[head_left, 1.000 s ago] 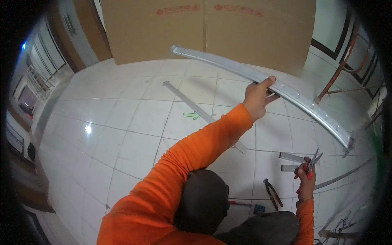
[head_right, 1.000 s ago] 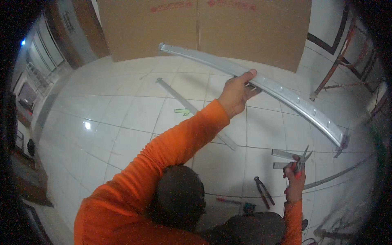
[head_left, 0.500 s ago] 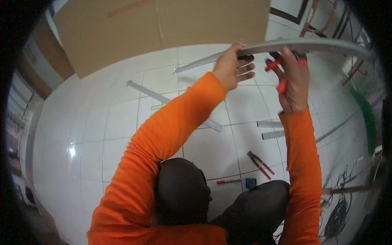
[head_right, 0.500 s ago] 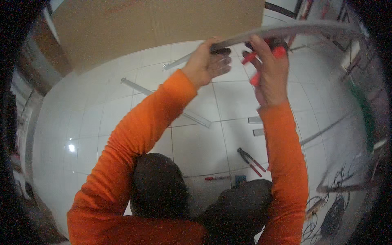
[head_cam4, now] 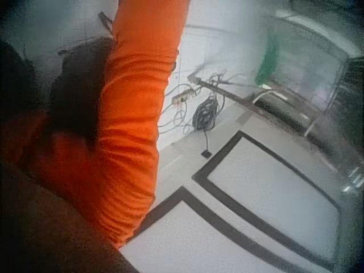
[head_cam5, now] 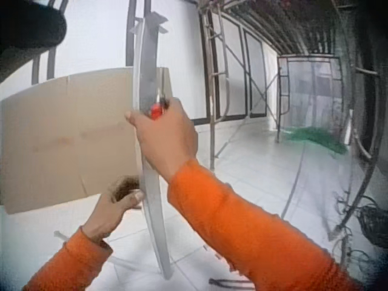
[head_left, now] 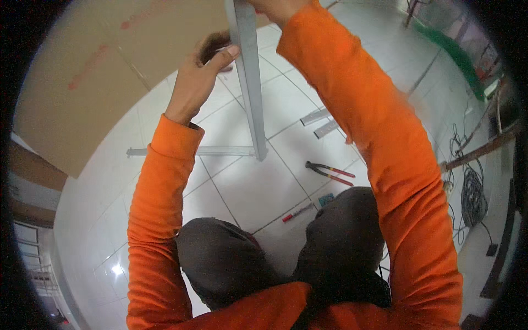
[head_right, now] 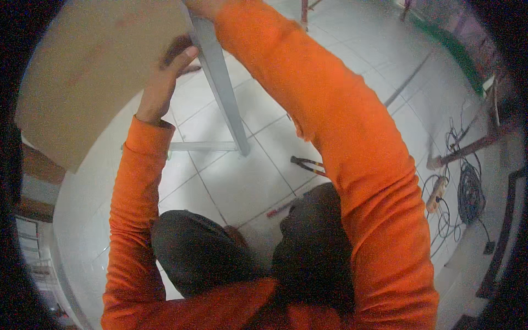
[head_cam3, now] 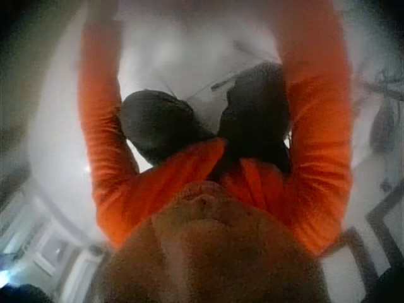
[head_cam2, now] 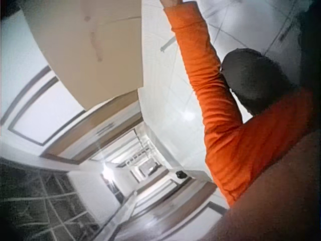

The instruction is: The person cuts a metal profile using an angle grinder and then uses pliers to remove a piece.

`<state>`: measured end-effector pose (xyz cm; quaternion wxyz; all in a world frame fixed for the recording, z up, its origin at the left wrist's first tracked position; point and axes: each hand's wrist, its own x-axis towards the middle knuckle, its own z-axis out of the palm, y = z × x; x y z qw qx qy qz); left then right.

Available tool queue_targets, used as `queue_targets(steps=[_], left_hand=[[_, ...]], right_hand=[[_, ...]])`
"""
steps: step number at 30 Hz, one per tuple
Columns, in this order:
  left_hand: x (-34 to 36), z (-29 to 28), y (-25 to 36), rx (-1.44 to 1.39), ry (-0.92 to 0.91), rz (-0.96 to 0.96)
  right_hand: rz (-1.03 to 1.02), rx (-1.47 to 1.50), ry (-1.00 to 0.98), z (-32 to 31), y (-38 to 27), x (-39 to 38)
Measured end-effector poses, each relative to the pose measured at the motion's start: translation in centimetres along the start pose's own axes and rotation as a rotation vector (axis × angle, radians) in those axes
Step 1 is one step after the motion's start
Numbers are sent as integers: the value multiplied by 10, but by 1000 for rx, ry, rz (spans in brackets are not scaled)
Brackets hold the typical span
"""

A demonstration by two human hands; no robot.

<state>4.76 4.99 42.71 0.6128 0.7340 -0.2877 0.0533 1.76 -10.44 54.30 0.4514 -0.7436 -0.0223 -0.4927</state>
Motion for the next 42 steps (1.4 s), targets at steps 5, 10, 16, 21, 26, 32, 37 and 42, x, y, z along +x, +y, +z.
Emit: queue_targets(steps=[5,10,16,21,26,32,37,42], left_hand=[[2,57,-13,-159,69,165],[49,48,-12,-345,199,215],[34,23,58,-375,392,402],[42,-49,7,-678,134,184],[-15,35,32,-532,375,147],[-7,22,9,-575,259,133],[3,10,-4,-656,115,84],[-7,20,-2,-628,192,155]], right_hand=[[248,-5,-14,-41,-48,-2],[326,144,-154,-84,23,-17],[716,-170,-614,-155,197,-179],[1212,-310,-792,-196,254,-328],[1126,-377,-693,-188,264,-376],[1279,-358,-637,-166,293,-408],[1108,-359,-764,-170,297,-403],[1196,-151,-682,-158,280,-397]])
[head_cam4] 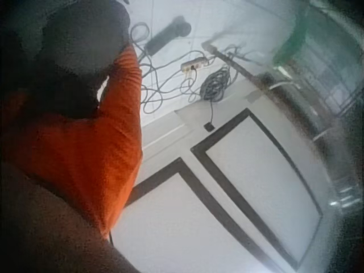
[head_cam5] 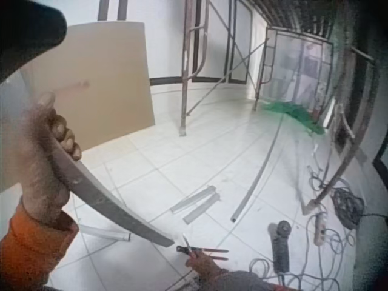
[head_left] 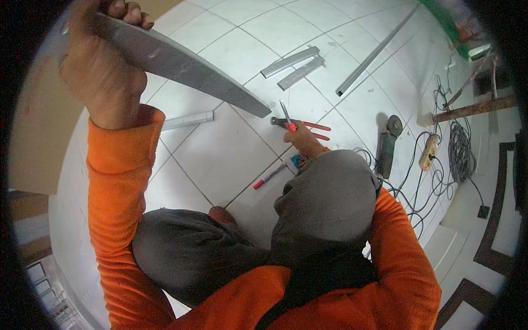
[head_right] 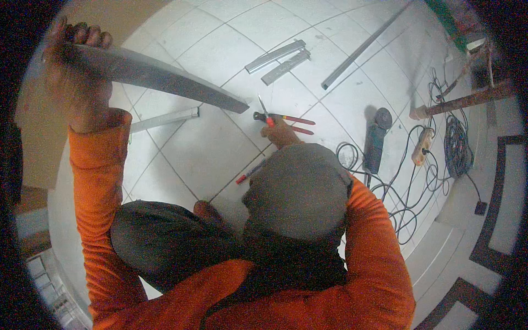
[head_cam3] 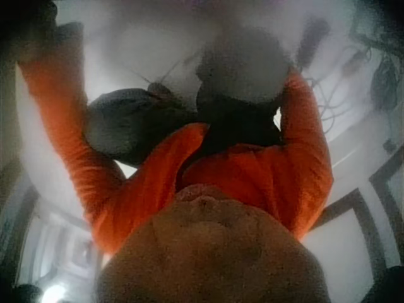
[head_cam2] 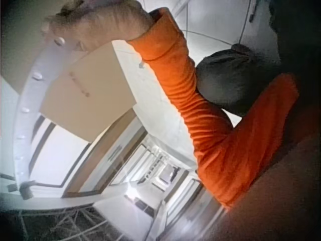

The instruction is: The person cuts a metal profile using an angle grinder and then uses pliers to remove a piece.

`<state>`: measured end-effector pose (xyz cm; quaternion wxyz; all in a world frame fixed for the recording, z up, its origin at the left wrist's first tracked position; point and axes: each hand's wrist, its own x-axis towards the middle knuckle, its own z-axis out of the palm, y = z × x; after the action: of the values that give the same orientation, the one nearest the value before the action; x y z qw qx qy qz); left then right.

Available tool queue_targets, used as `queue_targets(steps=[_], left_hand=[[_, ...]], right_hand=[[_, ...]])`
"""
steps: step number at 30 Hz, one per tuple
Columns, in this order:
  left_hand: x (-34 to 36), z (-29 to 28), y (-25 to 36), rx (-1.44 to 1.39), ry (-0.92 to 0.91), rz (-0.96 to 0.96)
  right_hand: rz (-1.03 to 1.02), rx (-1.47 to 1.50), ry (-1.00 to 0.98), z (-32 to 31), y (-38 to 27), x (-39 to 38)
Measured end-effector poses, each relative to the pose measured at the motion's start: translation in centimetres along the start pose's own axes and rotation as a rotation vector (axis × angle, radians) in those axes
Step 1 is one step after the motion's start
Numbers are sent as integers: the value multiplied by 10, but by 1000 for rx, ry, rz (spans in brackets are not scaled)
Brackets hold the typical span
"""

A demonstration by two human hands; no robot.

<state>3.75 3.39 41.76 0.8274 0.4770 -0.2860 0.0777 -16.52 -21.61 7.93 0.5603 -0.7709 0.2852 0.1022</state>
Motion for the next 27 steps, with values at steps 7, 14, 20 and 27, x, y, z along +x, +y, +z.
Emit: queue_targets(steps=[7,14,20,27], left_hand=[[-43,83,8,244,175,228],[-44,86,1,362,247,263],[-7,5,-11,51,7,-18],[-34,35,4,26,10,9]], right_hand=[[11,-159,12,-6,-22,-3],[-46,-80,-25,6,-12,-3],[-169,-161,17,9,-10,4],[-150,-359,-118,-7,-27,18]])
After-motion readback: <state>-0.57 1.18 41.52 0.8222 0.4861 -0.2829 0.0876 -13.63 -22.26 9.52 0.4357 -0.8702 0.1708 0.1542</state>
